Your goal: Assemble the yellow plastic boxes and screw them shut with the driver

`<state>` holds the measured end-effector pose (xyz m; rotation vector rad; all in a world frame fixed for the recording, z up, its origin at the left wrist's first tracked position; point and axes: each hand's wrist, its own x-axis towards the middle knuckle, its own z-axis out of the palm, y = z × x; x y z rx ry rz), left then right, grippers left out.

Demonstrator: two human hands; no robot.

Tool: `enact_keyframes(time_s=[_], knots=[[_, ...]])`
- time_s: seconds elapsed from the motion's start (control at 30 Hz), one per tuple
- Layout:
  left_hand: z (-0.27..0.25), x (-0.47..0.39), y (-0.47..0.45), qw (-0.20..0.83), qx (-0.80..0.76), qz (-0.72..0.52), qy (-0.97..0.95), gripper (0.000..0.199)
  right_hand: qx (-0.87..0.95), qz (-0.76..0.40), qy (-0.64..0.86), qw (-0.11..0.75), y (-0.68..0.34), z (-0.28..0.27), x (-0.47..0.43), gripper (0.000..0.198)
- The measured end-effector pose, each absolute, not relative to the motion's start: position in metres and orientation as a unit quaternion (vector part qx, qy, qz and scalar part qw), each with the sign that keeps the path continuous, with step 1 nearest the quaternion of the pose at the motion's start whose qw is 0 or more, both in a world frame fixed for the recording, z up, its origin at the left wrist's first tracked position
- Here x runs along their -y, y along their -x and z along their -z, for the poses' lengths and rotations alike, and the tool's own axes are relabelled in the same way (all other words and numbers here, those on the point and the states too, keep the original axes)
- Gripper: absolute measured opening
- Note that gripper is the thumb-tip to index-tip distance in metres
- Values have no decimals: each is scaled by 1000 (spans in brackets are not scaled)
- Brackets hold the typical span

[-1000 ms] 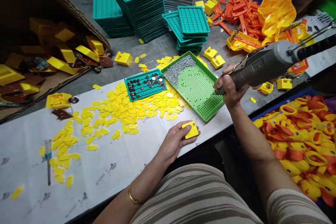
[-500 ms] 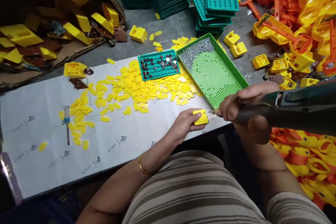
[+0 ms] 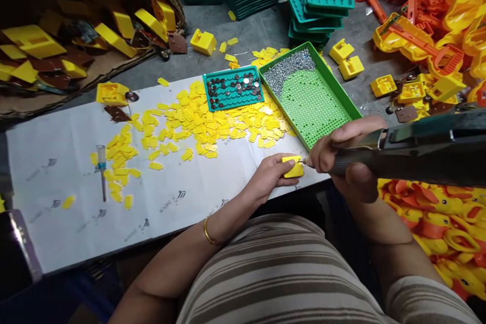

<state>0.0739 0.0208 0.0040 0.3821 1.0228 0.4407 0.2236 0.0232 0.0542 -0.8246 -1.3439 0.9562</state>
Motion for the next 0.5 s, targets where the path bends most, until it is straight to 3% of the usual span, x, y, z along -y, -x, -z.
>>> enact_keyframes(time_s=[0.3,0.5], knots=[[-3,-19,-78,818,-490,-209,-217,24,590,-436,339,589,-222,-51,-23,19],[2,-16,-79,815,-479,-225,-235,24,605,-483,342,533,-226,-51,-25,29]])
